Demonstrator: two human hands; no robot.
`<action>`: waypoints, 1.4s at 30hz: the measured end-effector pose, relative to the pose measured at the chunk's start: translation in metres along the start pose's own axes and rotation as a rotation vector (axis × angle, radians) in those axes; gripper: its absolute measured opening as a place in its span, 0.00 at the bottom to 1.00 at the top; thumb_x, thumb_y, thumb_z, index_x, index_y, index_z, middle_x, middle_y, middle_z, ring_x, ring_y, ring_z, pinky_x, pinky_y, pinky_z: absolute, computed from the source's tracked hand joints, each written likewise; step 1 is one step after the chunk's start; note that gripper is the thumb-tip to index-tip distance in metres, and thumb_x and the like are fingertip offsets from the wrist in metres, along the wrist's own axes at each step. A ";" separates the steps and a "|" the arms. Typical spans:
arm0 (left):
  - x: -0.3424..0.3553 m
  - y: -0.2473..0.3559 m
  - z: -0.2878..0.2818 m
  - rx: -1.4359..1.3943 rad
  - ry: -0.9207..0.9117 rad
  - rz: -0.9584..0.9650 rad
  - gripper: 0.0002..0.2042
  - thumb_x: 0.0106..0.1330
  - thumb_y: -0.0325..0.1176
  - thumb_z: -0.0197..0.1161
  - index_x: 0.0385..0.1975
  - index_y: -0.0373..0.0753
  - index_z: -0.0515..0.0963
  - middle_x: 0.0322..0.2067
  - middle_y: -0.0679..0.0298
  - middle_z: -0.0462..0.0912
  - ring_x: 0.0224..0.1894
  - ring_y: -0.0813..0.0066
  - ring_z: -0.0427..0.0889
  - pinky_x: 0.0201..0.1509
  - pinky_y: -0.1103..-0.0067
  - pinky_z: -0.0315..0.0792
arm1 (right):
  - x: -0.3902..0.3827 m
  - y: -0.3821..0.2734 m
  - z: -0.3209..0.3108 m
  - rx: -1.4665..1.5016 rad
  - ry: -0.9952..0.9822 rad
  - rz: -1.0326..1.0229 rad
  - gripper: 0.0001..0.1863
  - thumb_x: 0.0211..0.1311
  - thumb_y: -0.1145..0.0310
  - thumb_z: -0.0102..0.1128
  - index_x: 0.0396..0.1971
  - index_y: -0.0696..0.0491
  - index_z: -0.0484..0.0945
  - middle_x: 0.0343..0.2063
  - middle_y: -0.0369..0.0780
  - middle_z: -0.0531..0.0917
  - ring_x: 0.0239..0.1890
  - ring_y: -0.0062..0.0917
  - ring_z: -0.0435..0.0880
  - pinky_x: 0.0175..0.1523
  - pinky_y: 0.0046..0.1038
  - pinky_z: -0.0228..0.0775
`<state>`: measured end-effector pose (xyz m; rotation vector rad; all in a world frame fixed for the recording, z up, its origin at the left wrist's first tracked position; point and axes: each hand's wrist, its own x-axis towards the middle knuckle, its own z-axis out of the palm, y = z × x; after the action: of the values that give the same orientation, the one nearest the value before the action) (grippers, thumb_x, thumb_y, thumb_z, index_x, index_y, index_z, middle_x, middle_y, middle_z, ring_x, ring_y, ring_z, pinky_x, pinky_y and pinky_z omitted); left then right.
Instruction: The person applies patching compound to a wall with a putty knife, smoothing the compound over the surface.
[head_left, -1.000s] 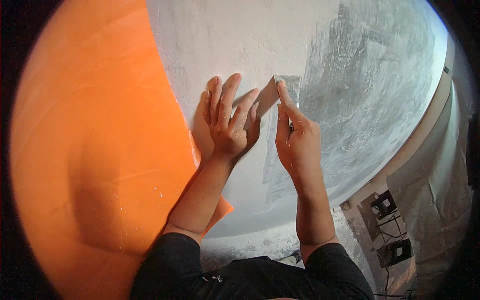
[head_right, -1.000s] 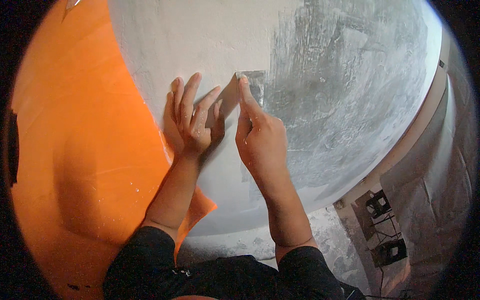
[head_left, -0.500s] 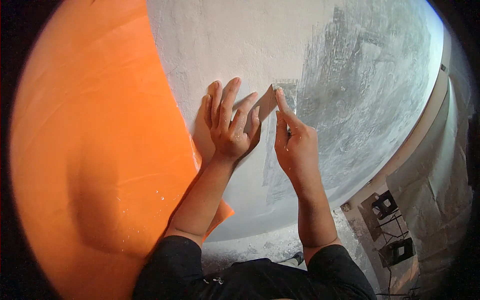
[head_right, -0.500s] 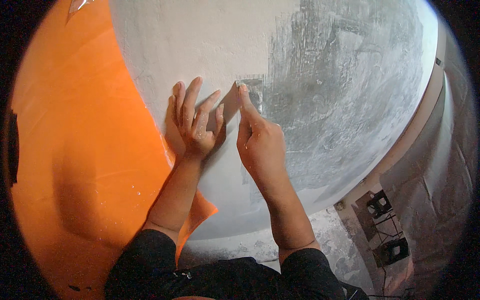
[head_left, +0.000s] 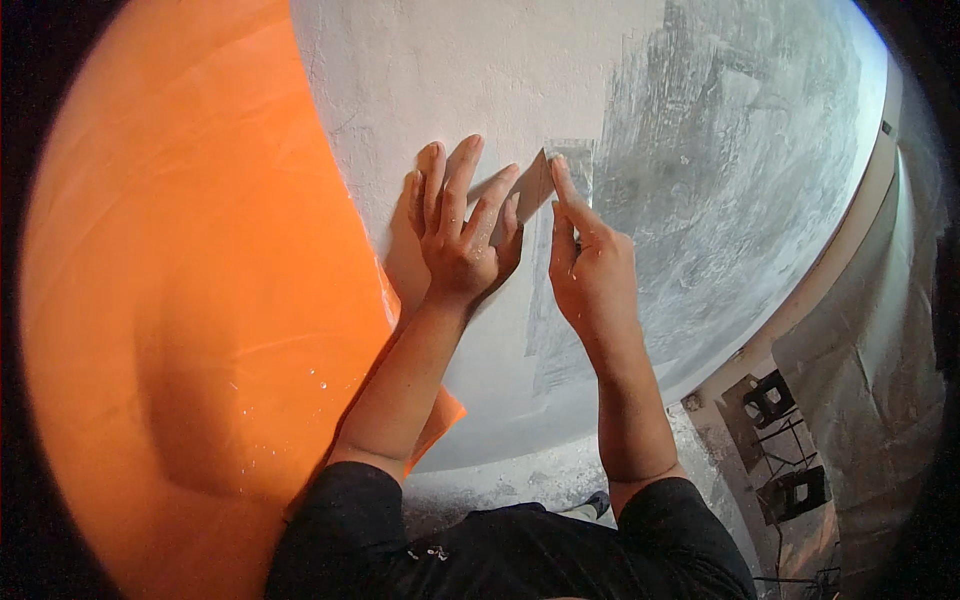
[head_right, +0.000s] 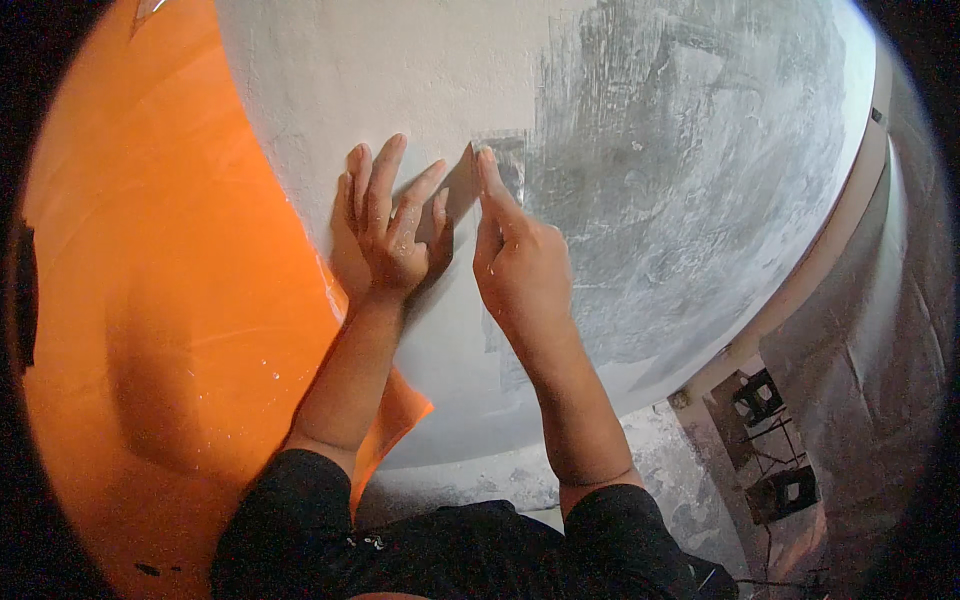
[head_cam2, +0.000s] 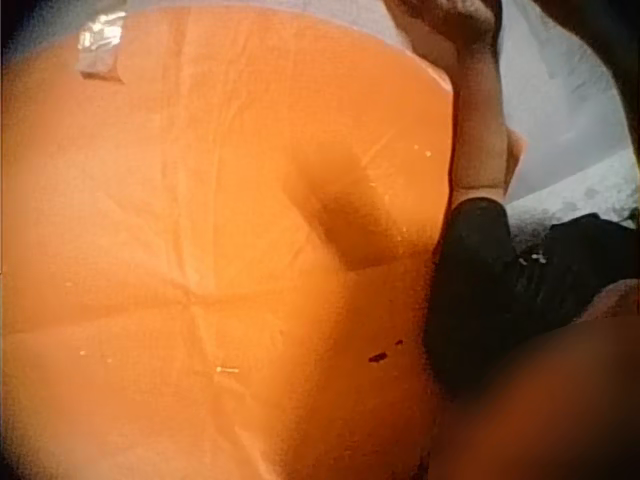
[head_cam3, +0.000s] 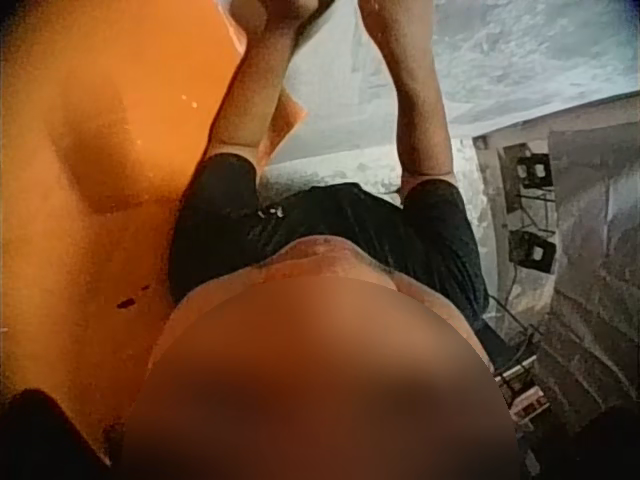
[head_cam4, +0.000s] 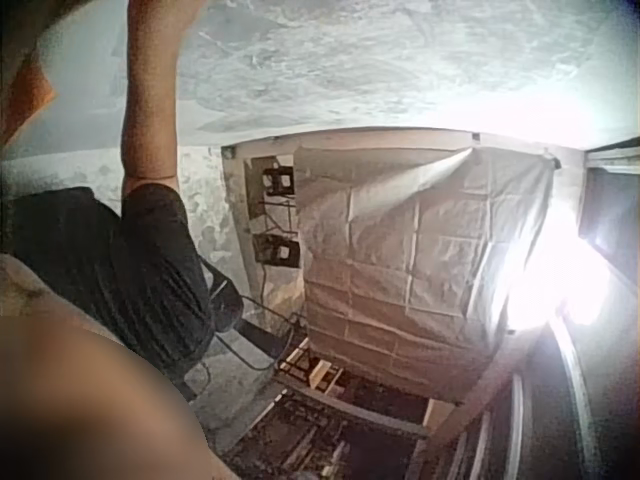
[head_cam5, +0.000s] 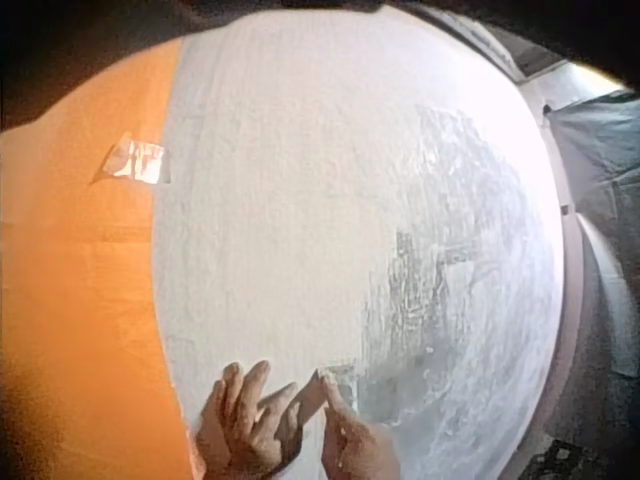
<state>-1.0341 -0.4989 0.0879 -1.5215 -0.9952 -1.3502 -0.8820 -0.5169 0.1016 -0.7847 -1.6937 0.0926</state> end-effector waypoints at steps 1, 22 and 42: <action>0.000 0.000 0.001 -0.001 0.002 0.000 0.13 0.60 0.33 0.62 0.45 0.45 0.82 0.61 0.56 0.69 0.67 0.46 0.60 0.70 0.54 0.50 | -0.001 0.000 -0.001 -0.043 -0.038 0.036 0.24 0.64 0.74 0.50 0.61 0.45 0.70 0.29 0.55 0.79 0.28 0.50 0.80 0.32 0.42 0.71; 0.001 0.006 0.005 0.010 0.016 0.002 0.16 0.58 0.34 0.61 0.47 0.51 0.82 0.63 0.61 0.69 0.70 0.53 0.57 0.72 0.57 0.43 | 0.006 -0.007 -0.008 0.020 -0.045 0.113 0.23 0.64 0.72 0.50 0.59 0.45 0.72 0.29 0.55 0.79 0.34 0.52 0.80 0.38 0.44 0.72; 0.000 0.006 0.005 -0.030 -0.002 0.008 0.18 0.56 0.36 0.61 0.48 0.49 0.81 0.63 0.61 0.69 0.69 0.52 0.59 0.70 0.55 0.44 | 0.010 -0.012 -0.014 -0.045 -0.005 0.066 0.20 0.66 0.71 0.53 0.57 0.43 0.75 0.26 0.56 0.75 0.17 0.22 0.64 0.29 0.26 0.68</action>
<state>-1.0271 -0.4964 0.0872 -1.5481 -0.9732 -1.3643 -0.8758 -0.5252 0.1196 -0.8749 -1.6799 0.1028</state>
